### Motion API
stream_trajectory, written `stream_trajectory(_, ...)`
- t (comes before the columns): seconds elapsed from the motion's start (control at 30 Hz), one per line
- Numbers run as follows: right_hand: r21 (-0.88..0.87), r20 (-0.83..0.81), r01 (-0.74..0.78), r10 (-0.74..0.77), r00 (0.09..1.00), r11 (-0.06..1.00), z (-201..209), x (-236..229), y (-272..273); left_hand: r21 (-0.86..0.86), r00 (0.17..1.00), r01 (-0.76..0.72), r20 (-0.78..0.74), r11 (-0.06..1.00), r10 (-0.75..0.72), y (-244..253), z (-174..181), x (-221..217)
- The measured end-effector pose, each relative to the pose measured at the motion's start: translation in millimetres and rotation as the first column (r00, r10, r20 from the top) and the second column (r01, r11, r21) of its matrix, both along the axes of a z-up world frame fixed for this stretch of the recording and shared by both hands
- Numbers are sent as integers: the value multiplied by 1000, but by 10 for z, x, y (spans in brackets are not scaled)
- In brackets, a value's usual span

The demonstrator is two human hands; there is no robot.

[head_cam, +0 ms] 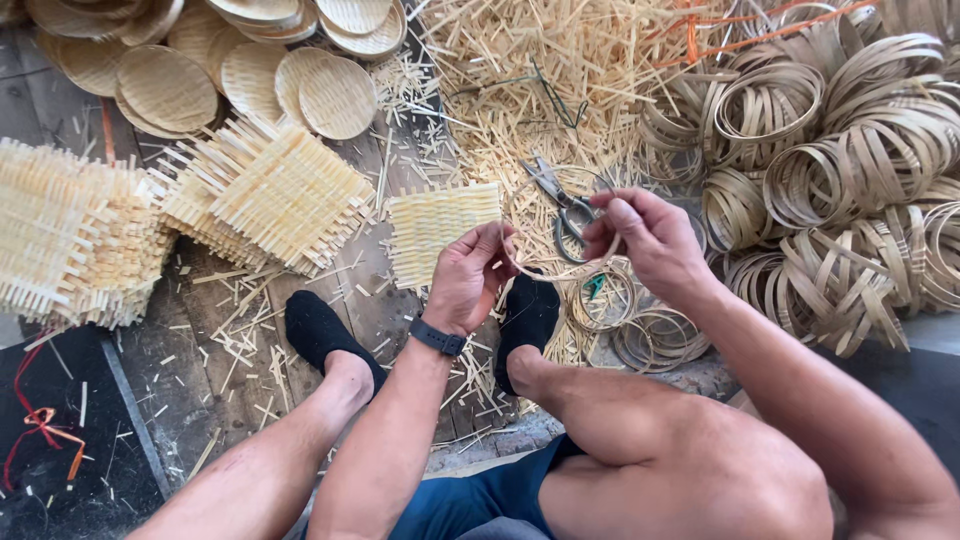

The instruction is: The person weaves thin bamboo strips into a circular tray base and uses shears to trim the excess strips around the edges.

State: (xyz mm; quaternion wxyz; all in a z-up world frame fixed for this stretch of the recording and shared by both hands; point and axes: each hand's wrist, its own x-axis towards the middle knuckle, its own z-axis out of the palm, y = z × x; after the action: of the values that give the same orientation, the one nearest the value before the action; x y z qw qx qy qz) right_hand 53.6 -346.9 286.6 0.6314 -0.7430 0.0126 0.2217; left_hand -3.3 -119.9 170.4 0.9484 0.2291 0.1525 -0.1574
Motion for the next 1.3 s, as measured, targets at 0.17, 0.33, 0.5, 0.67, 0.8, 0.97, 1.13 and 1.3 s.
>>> stream_trajectory(0.17, -682, 672, 50, 598, 436, 730, 565, -98, 409, -24, 990, -138, -26, 990, 138, 145, 113, 30)
stream_trajectory(0.33, -772, 612, -121, 781, 129, 625, 626, -184, 710, -113, 978, -180, -128, 977, 165, 296, 318, 128)
stream_trajectory(0.5, -717, 634, -209, 747, 199, 665, 669, -152, 813, 608, 882, -463, 241, 645, 406, 553, 666, 211)
stream_trajectory(0.67, -715, 648, -180, 737, 195, 676, 799, -100, 1077, 629, 968, 141, 75, 765, -240, 714, 1101, 345)
stream_trajectory(0.8, -743, 657, -91, 749, 86, 663, 820, -11, 1254, 303, 907, 421, -151, 855, -394, 606, 1235, 352)
stream_trajectory(0.97, -814, 579, -27, 814, 47, 581, 681, 7, 1367, 320, 945, 305, -218, 897, -244, 550, 1152, 256)
stream_trajectory(1.13, -784, 616, -33, 783, 86, 620, 563, -33, 1404, 276, 954, 223, -258, 935, -151, 523, 1024, 201)
stream_trajectory(1.3, -701, 611, -218, 729, 308, 679, 438, 135, 1369, 130, 958, 241, -188, 962, -215, 553, 783, 230)
